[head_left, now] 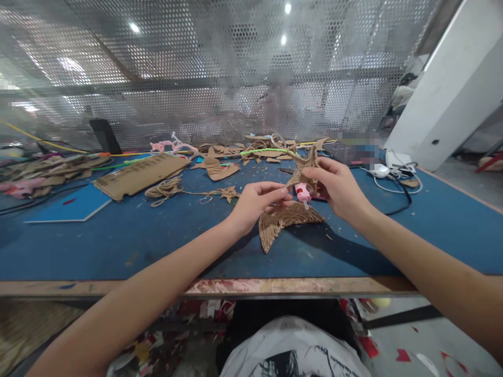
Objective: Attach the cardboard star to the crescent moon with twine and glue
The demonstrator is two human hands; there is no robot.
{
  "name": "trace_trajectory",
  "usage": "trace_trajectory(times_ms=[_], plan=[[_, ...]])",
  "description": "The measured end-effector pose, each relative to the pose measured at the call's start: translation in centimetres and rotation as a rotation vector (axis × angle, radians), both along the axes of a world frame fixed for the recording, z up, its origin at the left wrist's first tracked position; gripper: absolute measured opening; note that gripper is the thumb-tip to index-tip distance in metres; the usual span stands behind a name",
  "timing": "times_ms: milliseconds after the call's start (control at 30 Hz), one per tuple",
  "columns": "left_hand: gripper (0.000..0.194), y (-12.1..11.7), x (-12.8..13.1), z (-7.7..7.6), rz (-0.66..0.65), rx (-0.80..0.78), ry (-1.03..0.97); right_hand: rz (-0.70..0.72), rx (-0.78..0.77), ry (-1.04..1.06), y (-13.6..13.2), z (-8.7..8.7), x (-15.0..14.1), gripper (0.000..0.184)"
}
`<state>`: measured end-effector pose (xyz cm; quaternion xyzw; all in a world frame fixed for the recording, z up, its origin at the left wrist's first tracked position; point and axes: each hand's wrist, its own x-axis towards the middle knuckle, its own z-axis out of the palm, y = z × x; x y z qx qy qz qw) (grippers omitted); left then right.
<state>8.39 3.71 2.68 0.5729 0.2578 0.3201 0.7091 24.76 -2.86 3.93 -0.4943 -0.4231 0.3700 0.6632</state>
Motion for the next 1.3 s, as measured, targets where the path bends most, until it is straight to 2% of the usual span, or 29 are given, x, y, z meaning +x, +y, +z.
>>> trace_trajectory(times_ms=[167,267,367,467,600,733,900,1033,1200,1300], plan=[[0.010,-1.1,0.5,-0.1,0.081,-0.165,-0.144,0.107,0.104,0.256,-0.3,0.2,-1.5,0.038],[0.007,-1.4,0.7,-0.2,0.095,-0.174,-0.186,0.128,0.166,0.143,-0.3,-0.5,-2.6,0.033],[0.011,-1.6,0.8,-0.3,0.088,-0.154,-0.154,0.041,0.115,0.026,0.0,-1.5,-2.9,0.029],[0.021,-1.7,0.9,-0.5,0.062,-0.077,-0.108,-0.034,0.082,-0.006,0.3,-2.1,-2.6,0.027],[0.038,-1.6,0.6,-0.9,0.054,0.154,0.006,-0.075,0.096,-0.011,0.5,-2.1,-1.9,0.028],[0.035,-0.9,-0.1,-1.0,0.087,0.434,0.153,-0.074,0.071,-0.017,0.3,-1.5,-1.2,0.027],[0.020,0.0,-1.3,0.1,0.225,1.043,0.343,0.004,0.017,-0.008,0.0,-0.6,-0.3,0.030],[0.018,0.4,-2.0,0.9,0.221,1.424,0.375,0.068,0.019,-0.008,0.0,-0.1,0.2,0.032],[0.019,1.0,-2.1,0.8,0.249,1.602,0.349,0.170,-0.032,-0.115,-0.2,0.5,0.6,0.026],[0.015,1.2,-2.1,0.9,0.313,1.607,0.303,0.239,-0.080,-0.214,-0.4,0.8,1.0,0.020]])
